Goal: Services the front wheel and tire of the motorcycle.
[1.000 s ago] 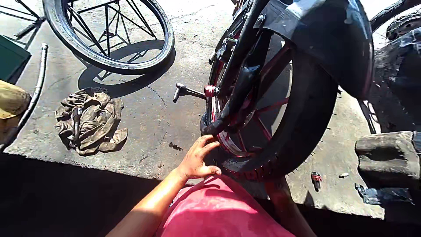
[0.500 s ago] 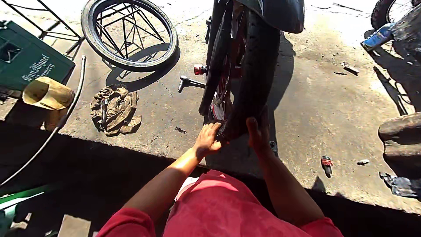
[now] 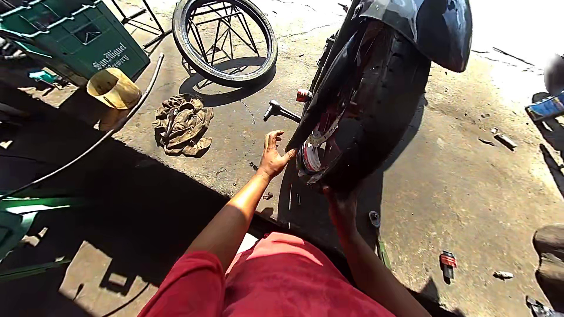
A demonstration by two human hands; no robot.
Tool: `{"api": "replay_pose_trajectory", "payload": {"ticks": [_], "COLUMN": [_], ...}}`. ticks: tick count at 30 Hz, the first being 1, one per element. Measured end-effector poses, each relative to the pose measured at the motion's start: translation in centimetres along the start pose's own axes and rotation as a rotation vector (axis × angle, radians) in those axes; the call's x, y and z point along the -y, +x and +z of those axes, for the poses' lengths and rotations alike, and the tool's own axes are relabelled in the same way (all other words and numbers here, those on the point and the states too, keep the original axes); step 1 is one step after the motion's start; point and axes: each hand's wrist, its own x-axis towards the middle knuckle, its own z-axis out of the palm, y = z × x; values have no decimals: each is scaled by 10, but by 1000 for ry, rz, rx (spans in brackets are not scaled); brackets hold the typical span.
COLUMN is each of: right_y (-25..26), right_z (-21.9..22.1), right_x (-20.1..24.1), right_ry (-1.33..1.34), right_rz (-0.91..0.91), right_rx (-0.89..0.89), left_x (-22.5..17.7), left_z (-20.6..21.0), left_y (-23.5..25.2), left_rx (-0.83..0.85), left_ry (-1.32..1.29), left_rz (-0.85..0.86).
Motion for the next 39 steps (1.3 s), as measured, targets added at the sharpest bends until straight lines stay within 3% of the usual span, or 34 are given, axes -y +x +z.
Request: {"api": "replay_pose_trajectory", "payload": {"ticks": [3,5,8,13,16,19,22,25,28,30,35,39], "right_y": [4,7,10,14,21,21,3,-4,12,17,19,22], "right_z": [5,2,8,21,20,25,55,95,104,98,76,69], "right_x": [-12,-18,-20,10,33,50,57,35,26,39,57,55], "right_ry": [-32,-58,-18,99,69,-26,-230,-312,-245,-281,-377,-367], "right_rz": [-78,-132,-199,-184,-167,-203,-234,-150,-214,-192,-133,-132], "right_rx": [-49,-81,-158,-364,-419,-478,-615,-757,-827,-840,-796,-778], "left_x": [17,21,27,18,-12,-27,17,91,122,110,44,25], "left_z": [3,9,-9,-123,-168,-148,-109,-81,-67,-71,-85,-68], "left_y": [23,26,38,70,75,60,73,100,97,86,65,57], "left_rx": [365,502,455,321,403,698,1043,1209,1250,1198,1147,1249], "left_ry": [10,41,200,359,390,206,82,232,240,235,431,505], "left_rz": [-114,-117,-56,150,363,522,407,292,401,477,437,466]}}
